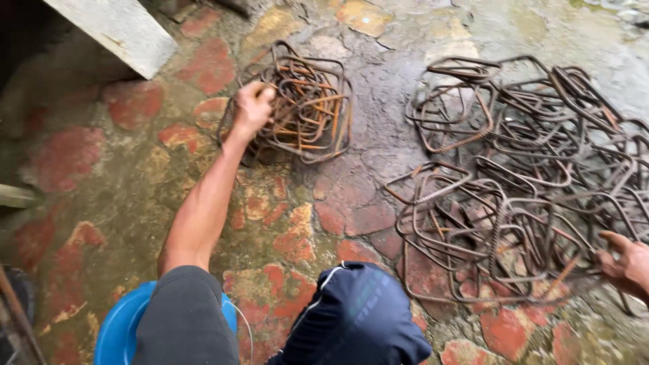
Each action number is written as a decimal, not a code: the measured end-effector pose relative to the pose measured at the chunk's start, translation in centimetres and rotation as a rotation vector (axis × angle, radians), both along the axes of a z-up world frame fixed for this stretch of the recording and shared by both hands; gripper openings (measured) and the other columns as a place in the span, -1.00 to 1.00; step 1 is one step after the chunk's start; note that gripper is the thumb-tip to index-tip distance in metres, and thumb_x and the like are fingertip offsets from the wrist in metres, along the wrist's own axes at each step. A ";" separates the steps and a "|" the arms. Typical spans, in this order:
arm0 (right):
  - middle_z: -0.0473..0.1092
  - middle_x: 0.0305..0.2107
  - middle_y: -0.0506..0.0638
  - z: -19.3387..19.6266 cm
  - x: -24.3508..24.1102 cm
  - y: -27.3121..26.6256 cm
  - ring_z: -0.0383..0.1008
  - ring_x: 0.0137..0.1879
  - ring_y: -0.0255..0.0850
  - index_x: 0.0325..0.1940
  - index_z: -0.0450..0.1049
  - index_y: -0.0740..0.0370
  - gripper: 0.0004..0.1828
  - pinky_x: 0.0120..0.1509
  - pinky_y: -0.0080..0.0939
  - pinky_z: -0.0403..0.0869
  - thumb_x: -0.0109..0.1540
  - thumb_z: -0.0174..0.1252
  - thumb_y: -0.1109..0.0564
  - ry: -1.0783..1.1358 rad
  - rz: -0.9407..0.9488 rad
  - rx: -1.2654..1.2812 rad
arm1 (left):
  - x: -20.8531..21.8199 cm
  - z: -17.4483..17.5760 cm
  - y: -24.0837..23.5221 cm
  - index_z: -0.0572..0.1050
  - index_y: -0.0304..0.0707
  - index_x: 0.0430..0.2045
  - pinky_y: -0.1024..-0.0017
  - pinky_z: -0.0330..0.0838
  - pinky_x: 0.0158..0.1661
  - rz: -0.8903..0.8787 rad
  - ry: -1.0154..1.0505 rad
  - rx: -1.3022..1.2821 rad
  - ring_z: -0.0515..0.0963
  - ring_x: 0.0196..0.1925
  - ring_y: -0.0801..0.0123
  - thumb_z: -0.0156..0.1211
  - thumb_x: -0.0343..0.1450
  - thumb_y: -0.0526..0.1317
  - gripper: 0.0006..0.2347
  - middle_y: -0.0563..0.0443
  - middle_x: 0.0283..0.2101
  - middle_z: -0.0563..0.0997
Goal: Stacking square metal rebar stirrups into a neat pile
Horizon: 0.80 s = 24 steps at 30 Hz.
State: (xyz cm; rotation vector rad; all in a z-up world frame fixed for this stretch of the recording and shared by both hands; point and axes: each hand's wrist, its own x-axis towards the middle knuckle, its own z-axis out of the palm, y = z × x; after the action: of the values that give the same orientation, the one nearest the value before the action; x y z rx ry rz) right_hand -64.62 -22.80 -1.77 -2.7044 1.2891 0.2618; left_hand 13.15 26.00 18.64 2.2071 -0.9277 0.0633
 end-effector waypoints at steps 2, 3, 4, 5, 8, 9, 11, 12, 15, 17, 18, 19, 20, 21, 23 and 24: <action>0.62 0.12 0.21 1.8 1.2 1.2 0.64 0.16 0.14 0.47 0.41 -0.23 -0.43 0.29 0.02 0.58 0.34 0.06 -0.14 0.119 -0.088 0.079 | 0.3 4.0 1.2 0.53 -0.26 -0.35 0.60 0.57 -0.63 0.308 0.631 -0.322 0.57 -0.44 0.45 0.09 0.53 -0.38 -0.91 0.02 -0.22 0.54; 0.62 0.12 0.21 0.3 1.2 0.2 0.64 0.16 0.14 0.47 0.41 -0.23 -0.43 0.29 0.02 0.58 0.34 0.06 -0.14 0.120 -0.087 0.077 | 3.1 2.1 1.9 0.53 -0.26 -0.35 0.60 0.57 -0.63 0.310 0.633 -0.324 0.57 -0.44 0.45 0.09 0.53 -0.38 -0.91 0.02 -0.22 0.54; 0.49 0.26 -0.16 -1.3 0.2 -0.5 0.69 0.04 -0.02 0.25 0.45 -0.40 -0.56 0.17 -0.09 0.61 0.28 0.01 -0.24 0.222 0.099 -0.060 | 5.5 -0.1 2.3 0.40 -0.13 -0.52 0.51 0.33 -0.58 0.405 0.550 -0.380 0.42 -0.50 0.49 0.09 0.52 -0.35 -0.82 0.15 -0.40 0.42; 0.34 0.39 -0.51 -2.9 -0.9 -1.4 0.74 -0.08 -0.17 0.04 0.49 -0.57 -0.66 0.04 -0.19 0.63 0.22 -0.05 -0.32 0.317 0.285 -0.199 | 7.7 -2.5 2.4 0.28 0.01 -0.69 0.41 0.10 -0.53 0.499 0.465 -0.435 0.27 -0.56 0.53 0.09 0.52 -0.32 -0.68 0.27 -0.59 0.29; 0.59 -0.05 0.34 5.6 3.1 3.8 0.63 0.07 0.25 0.42 0.41 -0.01 -0.33 0.20 0.07 0.55 0.22 0.18 -0.15 0.066 0.065 0.042 | 14.1 -11.7 2.6 -0.21 -0.61 0.42 0.17 -0.17 0.50 0.562 0.169 0.189 -0.05 0.58 -0.19 0.06 0.57 0.24 -0.14 -0.53 0.52 -0.10; 0.59 -0.05 0.34 6.5 3.8 5.6 0.63 0.07 0.25 0.42 0.41 -0.01 -0.33 0.20 0.07 0.55 0.22 0.18 -0.15 0.094 0.007 0.049 | 10.8 -9.5 2.1 -0.21 -0.61 0.42 0.17 -0.17 0.50 0.503 0.190 0.205 -0.05 0.58 -0.19 0.06 0.57 0.24 -0.14 -0.53 0.52 -0.10; 0.50 -0.05 0.51 12.1 6.4 7.6 0.58 0.01 0.39 0.45 0.36 0.02 -0.34 0.21 0.15 0.48 0.25 0.11 -0.07 0.041 0.028 0.113 | 3.6 -4.6 1.4 0.00 -0.11 0.49 -0.11 -0.01 0.37 0.272 0.216 0.501 0.03 0.50 -0.29 -0.08 0.49 0.27 -0.28 -0.44 0.49 -0.03; 0.50 -0.05 0.51 14.2 7.1 8.8 0.58 0.01 0.39 0.45 0.36 0.02 -0.34 0.21 0.15 0.48 0.25 0.11 -0.07 0.052 -0.004 0.117 | 4.0 -6.6 1.4 0.00 -0.11 0.49 -0.11 -0.01 0.37 0.238 0.220 0.510 0.03 0.50 -0.29 -0.08 0.49 0.27 -0.28 -0.44 0.49 -0.03; 0.47 -0.06 0.45 20.1 10.1 12.0 0.60 -0.04 0.30 0.52 0.25 0.06 -0.38 0.25 0.15 0.47 0.35 0.05 0.01 0.114 -0.057 0.240 | 4.2 -8.4 1.7 -0.18 -0.35 0.48 -0.02 -0.18 0.43 0.182 0.086 0.486 -0.06 0.52 -0.36 0.23 0.50 0.10 -0.17 -0.71 0.45 0.04; 0.44 -0.21 0.26 23.6 12.2 13.7 0.48 -0.38 -0.08 0.60 0.13 0.04 -0.40 -0.11 -0.01 0.66 0.45 -0.01 0.10 0.136 -0.179 0.397 | 2.2 -4.8 1.1 0.03 -0.18 0.48 -0.16 -0.06 0.39 0.094 0.242 0.524 0.02 0.49 -0.39 0.06 0.52 -0.04 -0.38 -0.59 0.45 -0.01; 0.44 -0.21 0.26 23.7 12.2 13.8 0.48 -0.38 -0.08 0.60 0.13 0.04 -0.40 -0.11 -0.01 0.66 0.45 -0.01 0.10 0.133 -0.184 0.400 | 2.1 -4.9 0.8 0.03 -0.18 0.48 -0.16 -0.06 0.39 0.089 0.238 0.527 0.02 0.49 -0.39 0.06 0.52 -0.04 -0.38 -0.59 0.45 -0.01; 0.47 -0.36 0.22 23.7 12.3 13.9 0.44 -0.46 -0.10 0.60 0.12 0.05 -0.41 -0.14 -0.03 0.63 0.46 -0.03 0.10 0.141 -0.179 0.395 | 2.1 -5.0 0.6 0.02 -0.24 0.42 -0.16 0.11 0.34 0.121 0.216 0.494 0.14 0.39 -0.42 0.11 0.55 -0.12 -0.43 -0.59 0.39 -0.02; 0.49 -0.51 0.19 23.9 12.4 13.8 0.40 -0.53 -0.13 0.60 0.12 0.05 -0.41 -0.16 -0.06 0.61 0.46 -0.06 0.09 0.150 -0.171 0.388 | 1.9 -5.1 0.5 0.00 -0.30 0.36 -0.16 0.27 0.29 0.156 0.196 0.459 0.27 0.30 -0.46 0.16 0.58 -0.20 -0.47 -0.58 0.32 -0.03; 0.49 -0.51 0.19 23.8 12.2 13.6 0.40 -0.53 -0.13 0.60 0.12 0.05 -0.41 -0.16 -0.06 0.61 0.46 -0.06 0.09 0.150 -0.174 0.391 | 1.1 -4.6 -0.5 0.00 -0.30 0.36 -0.16 0.27 0.29 0.153 0.195 0.462 0.27 0.30 -0.46 0.16 0.58 -0.20 -0.47 -0.58 0.32 -0.03; 0.43 -0.51 0.18 23.5 12.1 13.5 0.36 -0.47 -0.08 0.59 0.14 0.07 -0.44 -0.13 0.00 0.52 0.47 -0.07 0.06 0.140 -0.208 0.426 | -0.9 -3.7 -1.5 0.21 -0.41 -0.02 0.40 0.46 -0.23 0.007 -0.091 0.138 0.31 -0.04 0.23 0.17 0.53 -0.40 -0.75 -0.27 0.01 0.21; 0.43 -0.51 0.18 23.2 11.9 13.2 0.36 -0.47 -0.08 0.59 0.14 0.07 -0.44 -0.13 0.00 0.52 0.47 -0.07 0.06 0.136 -0.206 0.430 | -3.9 -2.7 -2.9 0.21 -0.41 -0.02 0.40 0.46 -0.23 0.009 -0.095 0.143 0.31 -0.04 0.23 0.17 0.53 -0.40 -0.75 -0.27 0.01 0.21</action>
State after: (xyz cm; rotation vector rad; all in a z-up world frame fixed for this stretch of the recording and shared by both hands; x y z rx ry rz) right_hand -52.68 -9.58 21.44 -2.2106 1.3495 0.6281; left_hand 9.28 23.07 15.97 2.3569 -1.0020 0.1097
